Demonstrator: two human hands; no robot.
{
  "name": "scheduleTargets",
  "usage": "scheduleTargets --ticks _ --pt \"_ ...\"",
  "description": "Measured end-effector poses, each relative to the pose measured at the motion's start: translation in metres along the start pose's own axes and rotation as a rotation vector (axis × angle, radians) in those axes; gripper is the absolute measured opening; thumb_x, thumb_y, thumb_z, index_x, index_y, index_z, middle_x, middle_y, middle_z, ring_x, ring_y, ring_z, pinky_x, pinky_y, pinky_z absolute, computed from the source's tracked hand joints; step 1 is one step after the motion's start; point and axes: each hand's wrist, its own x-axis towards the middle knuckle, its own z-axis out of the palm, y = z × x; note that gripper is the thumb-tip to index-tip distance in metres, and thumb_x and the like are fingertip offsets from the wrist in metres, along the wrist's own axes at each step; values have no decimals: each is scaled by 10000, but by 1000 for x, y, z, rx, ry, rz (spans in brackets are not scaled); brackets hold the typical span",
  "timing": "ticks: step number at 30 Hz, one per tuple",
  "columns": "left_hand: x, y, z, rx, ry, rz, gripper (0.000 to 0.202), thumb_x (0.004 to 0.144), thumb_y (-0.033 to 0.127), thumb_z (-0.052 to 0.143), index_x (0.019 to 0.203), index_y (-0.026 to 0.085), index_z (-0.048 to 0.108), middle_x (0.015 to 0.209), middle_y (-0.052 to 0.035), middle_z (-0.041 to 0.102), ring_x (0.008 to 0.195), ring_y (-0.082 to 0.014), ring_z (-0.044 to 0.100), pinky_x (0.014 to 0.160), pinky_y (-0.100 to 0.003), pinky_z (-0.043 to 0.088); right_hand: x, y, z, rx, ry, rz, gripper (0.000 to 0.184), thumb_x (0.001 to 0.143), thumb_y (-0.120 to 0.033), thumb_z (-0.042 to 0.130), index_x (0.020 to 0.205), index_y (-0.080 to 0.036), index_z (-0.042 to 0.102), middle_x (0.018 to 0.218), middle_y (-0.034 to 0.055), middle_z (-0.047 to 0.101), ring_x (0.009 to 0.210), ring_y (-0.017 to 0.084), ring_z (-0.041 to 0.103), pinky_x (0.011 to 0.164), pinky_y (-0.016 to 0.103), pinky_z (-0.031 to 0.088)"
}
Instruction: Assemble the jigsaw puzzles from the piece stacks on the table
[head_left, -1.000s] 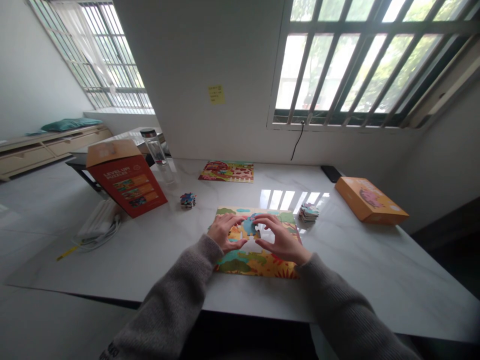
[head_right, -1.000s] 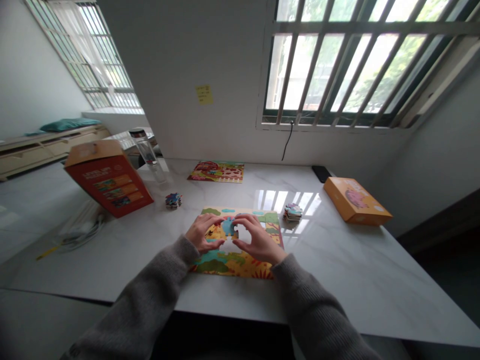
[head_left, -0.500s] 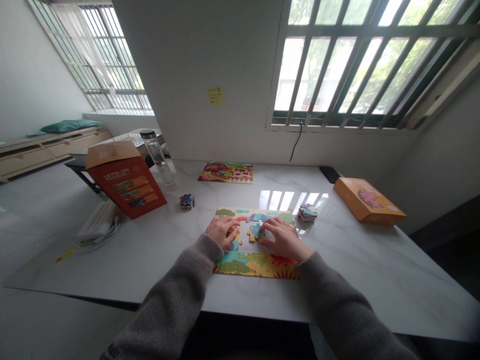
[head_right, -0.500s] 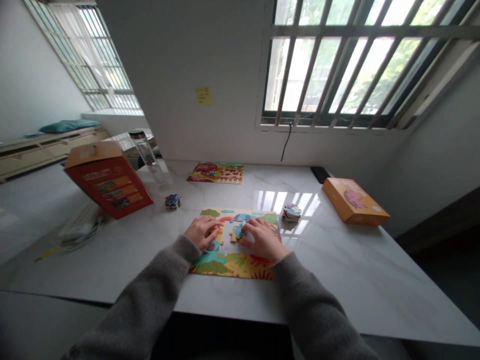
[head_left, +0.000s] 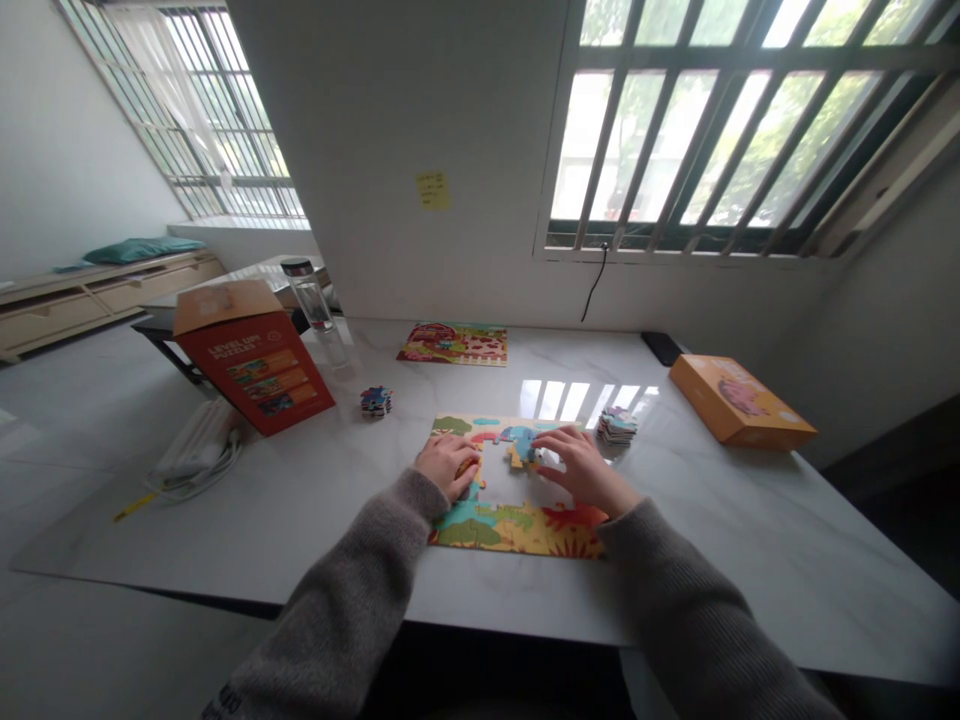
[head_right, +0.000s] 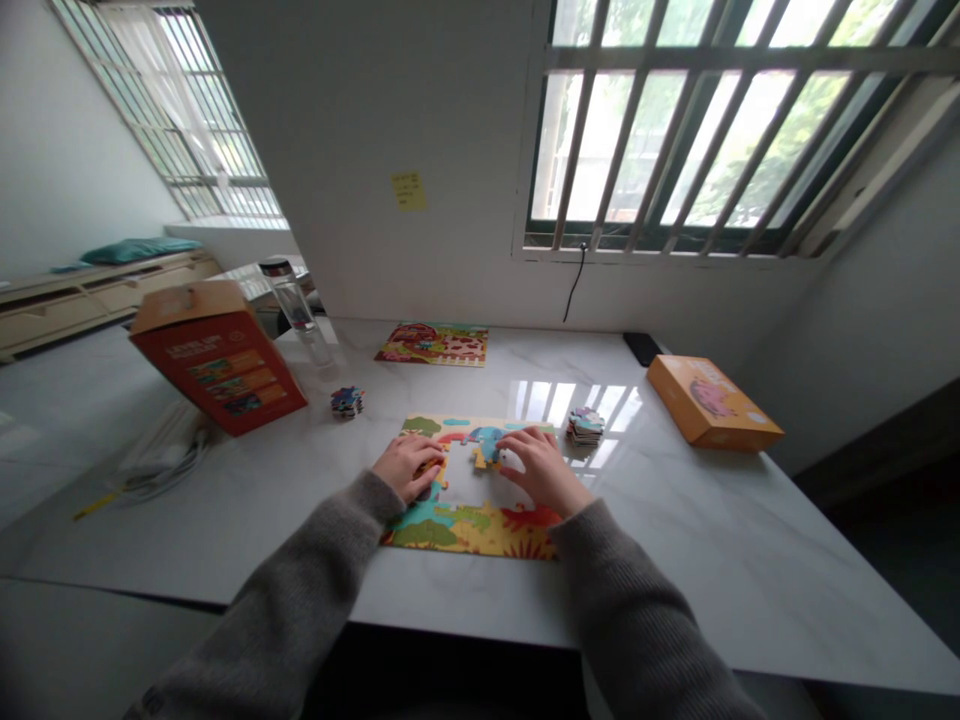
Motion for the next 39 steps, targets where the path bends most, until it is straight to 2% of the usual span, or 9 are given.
scheduleTargets --ticks 6,12,15,19,25,28,36,39 --pt "0 0 1 -1 -2 18 199 908 283 568 1025 235 722 1166 -56 713 1152 -263 601 1068 -472 364 0 16 7 -25 -8 -7 266 867 -327 730 1128 -271 720 1219 68 714 1123 310 587 972 508 431" --pt "6 7 1 -82 -29 148 248 925 262 530 1092 234 712 1221 -52 703 1197 -244 595 1104 -448 383 -1 17 14 -34 -38 -12 264 877 -353 712 1132 -284 731 1228 55 713 1142 306 591 995 488 420" --pt "17 12 2 -74 -102 235 275 926 286 544 1145 217 695 1250 -63 687 1259 -258 561 1118 -428 398 -1 16 15 -34 -55 -4 261 891 -342 697 1143 -284 731 1253 60 698 1160 291 582 999 461 419" --pt "40 21 5 -6 -162 286 333 891 293 613 1212 220 659 1297 -68 662 1277 -278 547 1108 -426 416 -1 13 16 -44 -75 9 265 914 -335 672 1170 -283 719 1272 71 674 1169 283 570 999 453 427" --pt "61 27 16 65 -155 266 417 865 380 669 1244 208 635 1344 -82 630 1229 -284 559 1058 -440 433 -1 8 13 -52 -91 -4 248 947 -308 634 1184 -288 704 1275 68 659 1179 275 561 994 444 441" --pt "60 26 21 57 -138 253 450 870 402 663 1268 198 624 1325 -80 642 1234 -285 549 1078 -449 411 0 6 13 -46 -88 -4 237 943 -301 643 1173 -288 703 1257 64 673 1175 268 564 997 439 445" --pt "56 34 25 51 -105 250 359 889 370 632 1215 220 653 1308 -70 658 1236 -283 546 1075 -462 387 0 1 11 -56 -81 -3 223 945 -263 628 1155 -260 701 1225 71 690 1153 251 569 1018 426 441" --pt "57 25 18 10 -72 260 317 886 356 641 1179 238 667 1280 -54 675 1218 -262 565 1102 -459 352 0 -1 10 -63 -91 1 223 943 -256 624 1152 -248 699 1237 74 685 1154 255 566 1010 425 446"
